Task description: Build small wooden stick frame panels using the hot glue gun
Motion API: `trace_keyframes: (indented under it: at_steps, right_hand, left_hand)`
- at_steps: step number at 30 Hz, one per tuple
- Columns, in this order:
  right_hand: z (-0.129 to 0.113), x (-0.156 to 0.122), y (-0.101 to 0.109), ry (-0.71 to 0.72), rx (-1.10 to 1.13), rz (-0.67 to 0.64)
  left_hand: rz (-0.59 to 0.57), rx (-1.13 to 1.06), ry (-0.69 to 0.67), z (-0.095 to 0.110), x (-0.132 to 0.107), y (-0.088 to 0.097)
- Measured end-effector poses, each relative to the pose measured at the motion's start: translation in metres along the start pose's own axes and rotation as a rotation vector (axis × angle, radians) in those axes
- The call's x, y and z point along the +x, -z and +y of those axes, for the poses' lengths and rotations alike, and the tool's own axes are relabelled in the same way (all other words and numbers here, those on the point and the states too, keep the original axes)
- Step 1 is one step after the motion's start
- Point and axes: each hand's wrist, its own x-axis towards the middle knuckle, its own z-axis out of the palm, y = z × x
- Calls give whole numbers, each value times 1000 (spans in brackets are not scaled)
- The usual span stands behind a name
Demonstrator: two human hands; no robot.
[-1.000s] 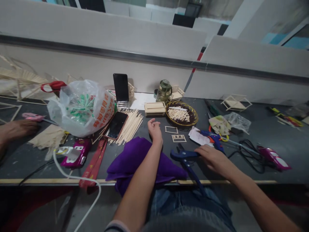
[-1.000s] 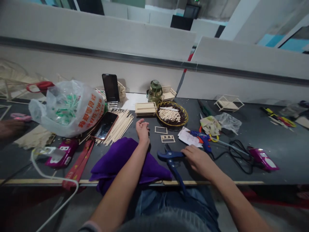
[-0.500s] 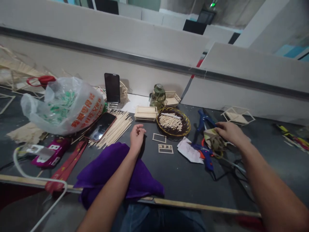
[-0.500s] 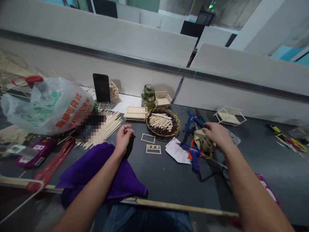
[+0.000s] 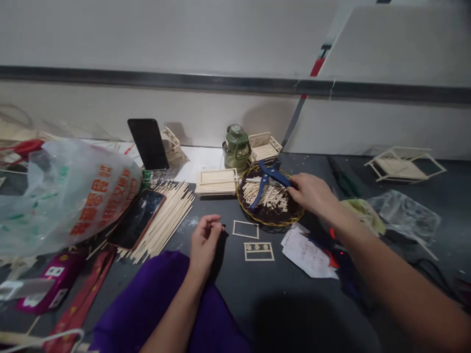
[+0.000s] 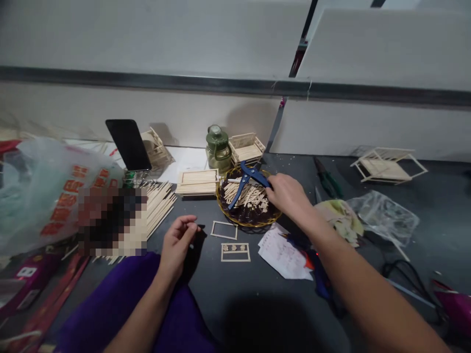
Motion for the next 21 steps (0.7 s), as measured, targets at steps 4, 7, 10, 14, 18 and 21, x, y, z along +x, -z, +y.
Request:
trace_keyframes:
  at_steps: [4,7,10,14,18,21]
  right_hand:
    - [0,7,-11,-12,-35,-13]
    - [0,6,-11,-7,-48,11]
    - [-9,-10,-5,-21,3,158]
    - [-41,-63,-4,3,420,432]
    - [-76,-119,-30,-76,777,475]
    - [-85,-140,-51,-86,840,363]
  left_hand:
    - [-22,62,-24,-2,-2,-1]
    - [-19,122,-46,-3,-2,-1]
    - [2,180,-96,-2,-2,-3]
    - [-31,268,-205,-5,-8,-6]
    - [-123,336,-277,0,-11,-17]
    - [-185,108,-204,22,-10,-35]
